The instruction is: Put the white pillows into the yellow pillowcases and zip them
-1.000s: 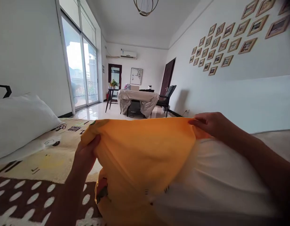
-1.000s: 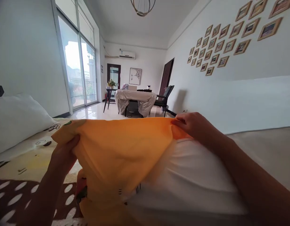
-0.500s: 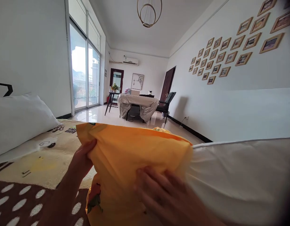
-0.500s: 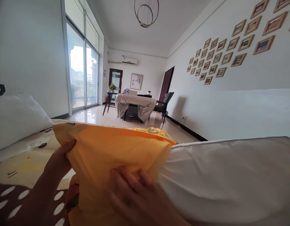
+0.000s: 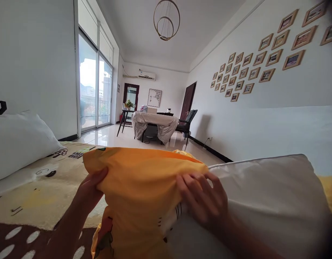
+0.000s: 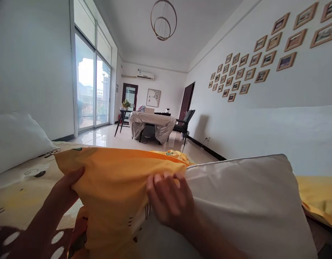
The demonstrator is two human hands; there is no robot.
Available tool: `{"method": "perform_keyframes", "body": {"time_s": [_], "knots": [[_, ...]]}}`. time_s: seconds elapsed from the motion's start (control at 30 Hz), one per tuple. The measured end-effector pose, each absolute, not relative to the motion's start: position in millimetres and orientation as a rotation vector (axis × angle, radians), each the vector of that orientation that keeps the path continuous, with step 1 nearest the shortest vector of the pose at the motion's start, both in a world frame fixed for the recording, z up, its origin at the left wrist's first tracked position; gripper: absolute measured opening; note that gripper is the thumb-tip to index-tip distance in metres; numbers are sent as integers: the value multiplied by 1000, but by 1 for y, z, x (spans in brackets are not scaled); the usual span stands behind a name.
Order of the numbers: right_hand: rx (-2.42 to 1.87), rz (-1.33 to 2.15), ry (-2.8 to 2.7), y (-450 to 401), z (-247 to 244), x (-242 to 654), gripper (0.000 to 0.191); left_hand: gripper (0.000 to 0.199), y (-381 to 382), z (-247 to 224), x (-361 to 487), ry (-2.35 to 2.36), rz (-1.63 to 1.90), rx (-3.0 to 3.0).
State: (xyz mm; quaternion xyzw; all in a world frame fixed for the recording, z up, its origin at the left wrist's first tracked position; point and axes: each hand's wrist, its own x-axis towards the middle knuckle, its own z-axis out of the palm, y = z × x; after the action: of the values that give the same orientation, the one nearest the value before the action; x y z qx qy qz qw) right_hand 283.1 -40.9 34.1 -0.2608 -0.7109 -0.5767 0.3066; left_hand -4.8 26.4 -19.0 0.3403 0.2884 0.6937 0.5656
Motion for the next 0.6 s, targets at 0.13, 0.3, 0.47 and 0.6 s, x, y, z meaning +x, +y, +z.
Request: {"method": "perform_keyframes", "body": {"time_s": [0.13, 0.3, 0.47, 0.6], "knots": [[-913, -1556, -1791, -21, 56, 306, 18, 48, 28, -20, -6, 651, 1638, 808], [-1313, -1340, -1898, -5, 66, 340, 15, 50, 30, -22, -4, 639, 1636, 822], [-1666, -1187, -2006, -2, 77, 349, 18, 46, 31, -22, -3, 683, 1648, 811], [-1791, -1105, -2006, -6, 84, 354, 16, 37, 28, -18, 1, 672, 1681, 751]]}}
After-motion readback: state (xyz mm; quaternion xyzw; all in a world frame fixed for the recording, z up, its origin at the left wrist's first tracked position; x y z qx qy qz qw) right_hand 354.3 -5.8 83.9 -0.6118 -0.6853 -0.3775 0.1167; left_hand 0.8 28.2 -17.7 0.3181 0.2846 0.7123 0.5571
